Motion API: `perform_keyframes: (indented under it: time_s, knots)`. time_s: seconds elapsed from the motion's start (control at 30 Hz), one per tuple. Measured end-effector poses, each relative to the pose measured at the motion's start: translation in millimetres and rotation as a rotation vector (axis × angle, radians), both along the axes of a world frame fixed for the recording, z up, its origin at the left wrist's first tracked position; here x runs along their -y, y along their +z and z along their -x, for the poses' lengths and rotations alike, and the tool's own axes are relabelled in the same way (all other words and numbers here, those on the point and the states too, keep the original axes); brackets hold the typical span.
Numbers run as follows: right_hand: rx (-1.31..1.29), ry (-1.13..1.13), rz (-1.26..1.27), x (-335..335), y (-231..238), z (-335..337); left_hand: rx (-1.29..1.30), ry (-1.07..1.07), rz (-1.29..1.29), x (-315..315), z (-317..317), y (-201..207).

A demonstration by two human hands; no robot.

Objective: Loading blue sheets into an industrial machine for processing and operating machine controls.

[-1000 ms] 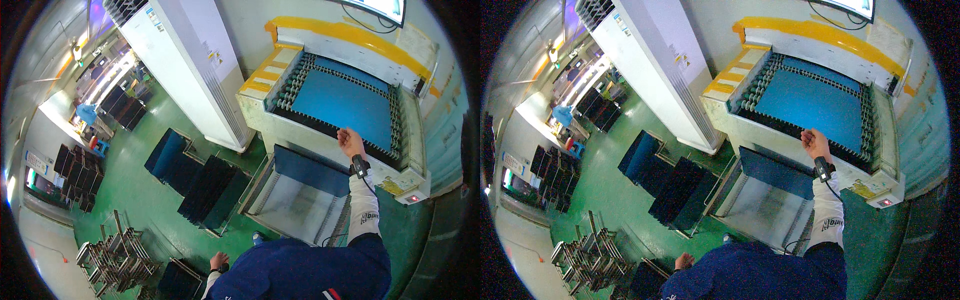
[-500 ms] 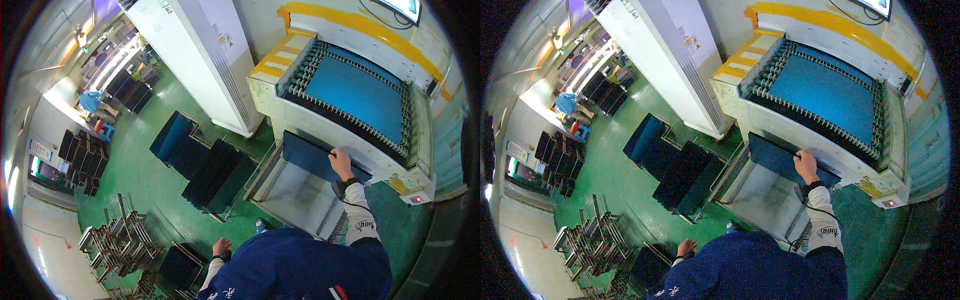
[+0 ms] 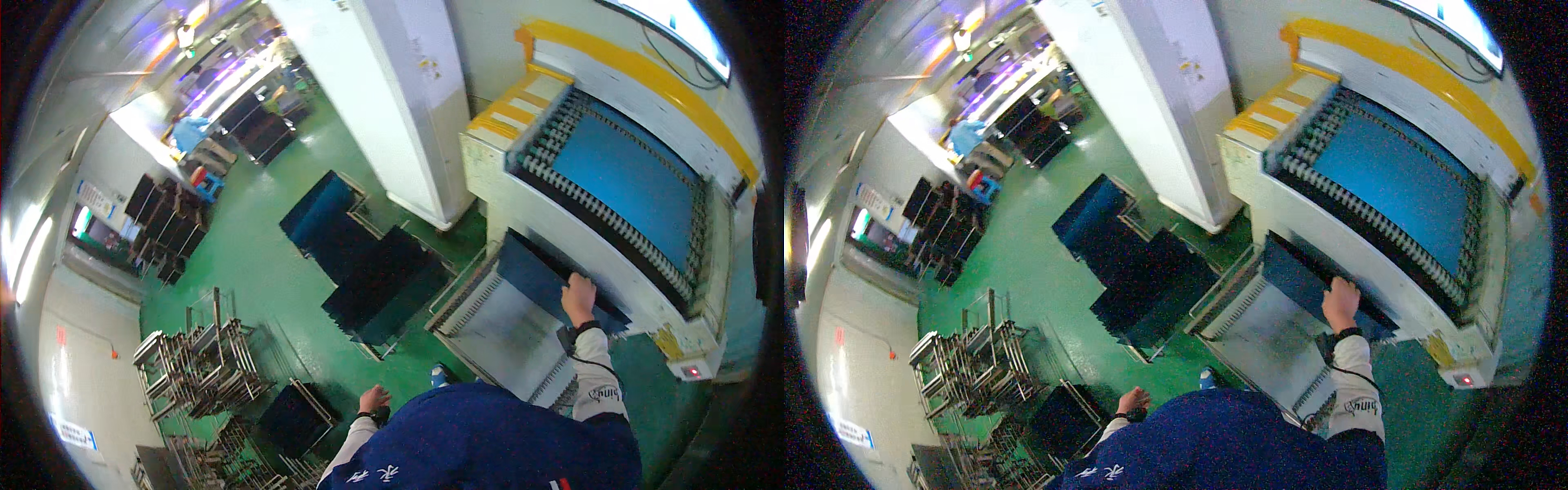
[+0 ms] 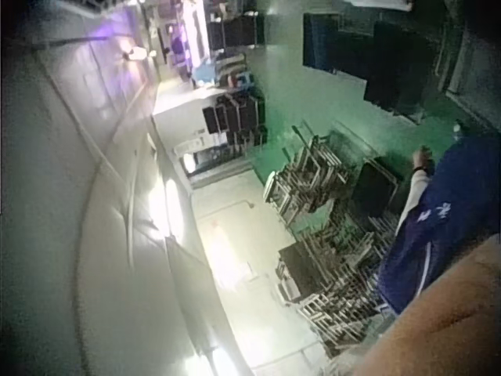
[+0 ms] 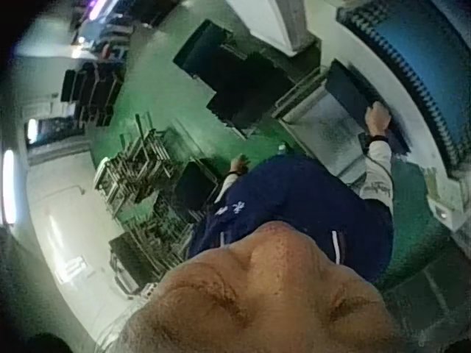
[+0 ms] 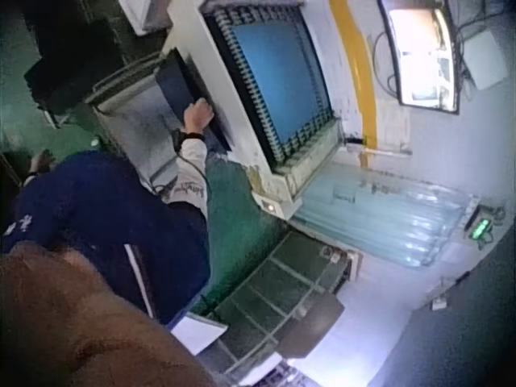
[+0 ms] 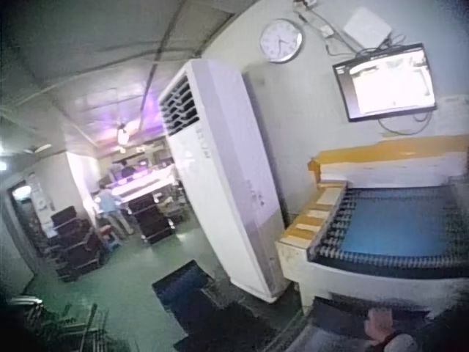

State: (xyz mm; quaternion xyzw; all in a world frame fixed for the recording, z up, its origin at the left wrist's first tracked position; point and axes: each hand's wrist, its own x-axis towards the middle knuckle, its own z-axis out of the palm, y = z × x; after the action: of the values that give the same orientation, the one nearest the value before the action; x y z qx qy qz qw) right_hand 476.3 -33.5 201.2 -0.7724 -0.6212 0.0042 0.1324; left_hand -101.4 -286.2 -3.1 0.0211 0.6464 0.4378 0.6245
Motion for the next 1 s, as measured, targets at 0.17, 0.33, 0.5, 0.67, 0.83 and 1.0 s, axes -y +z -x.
perform_keyframes:
  time_s: [0.17, 0.33, 0.5, 0.67, 0.83, 1.0]
  knots:
    - [-0.130, -0.027, 0.115, -12, -32, -7, 0.210, 0.003, -0.014, 10, 27, -27]
    - [-0.063, -0.096, 0.135, -12, -36, -8, 0.042, 0.082, -0.024, 1, 3, 4]
    - [-0.018, -0.151, 0.129, -15, -31, -5, -0.007, 0.051, 0.089, -1, 1, 2]
    - [0.057, -0.149, 0.118, -19, -33, -1, -0.027, 0.090, 0.120, -3, -2, 10]
    - [0.071, -0.148, 0.116, -18, -42, -5, -0.042, -0.044, 0.044, -7, -3, 32]
    - [0.033, -0.159, 0.087, -17, -37, 0, 0.014, 0.088, 0.111, -6, -7, 38]
